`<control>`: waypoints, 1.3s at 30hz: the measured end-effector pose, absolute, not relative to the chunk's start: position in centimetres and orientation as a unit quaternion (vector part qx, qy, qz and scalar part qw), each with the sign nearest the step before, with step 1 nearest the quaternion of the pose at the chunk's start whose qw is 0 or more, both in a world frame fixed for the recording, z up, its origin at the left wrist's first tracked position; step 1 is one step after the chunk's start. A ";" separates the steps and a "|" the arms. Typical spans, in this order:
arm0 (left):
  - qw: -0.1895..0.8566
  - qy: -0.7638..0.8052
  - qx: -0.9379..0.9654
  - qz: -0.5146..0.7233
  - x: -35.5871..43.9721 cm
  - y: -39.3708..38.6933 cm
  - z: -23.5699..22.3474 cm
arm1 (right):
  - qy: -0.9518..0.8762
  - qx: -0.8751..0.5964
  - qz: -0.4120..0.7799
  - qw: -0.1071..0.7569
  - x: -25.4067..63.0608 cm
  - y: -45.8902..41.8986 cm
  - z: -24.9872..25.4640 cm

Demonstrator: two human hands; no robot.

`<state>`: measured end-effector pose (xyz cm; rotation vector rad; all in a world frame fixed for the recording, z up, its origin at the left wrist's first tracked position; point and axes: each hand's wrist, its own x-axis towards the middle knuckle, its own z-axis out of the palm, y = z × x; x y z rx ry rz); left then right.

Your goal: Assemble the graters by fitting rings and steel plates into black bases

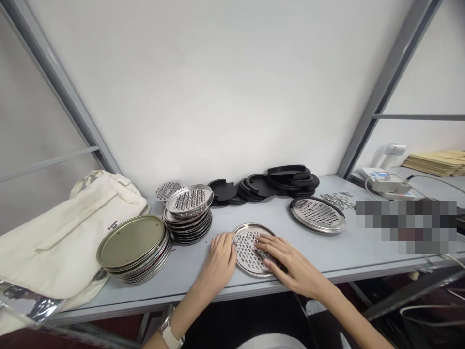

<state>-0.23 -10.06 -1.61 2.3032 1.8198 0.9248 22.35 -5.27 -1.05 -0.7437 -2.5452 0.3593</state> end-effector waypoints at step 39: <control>0.030 0.586 0.758 0.286 -0.3 -9.9 -1.8 | -0.930 -0.244 0.136 0.238 22.4 -5.5 -0.8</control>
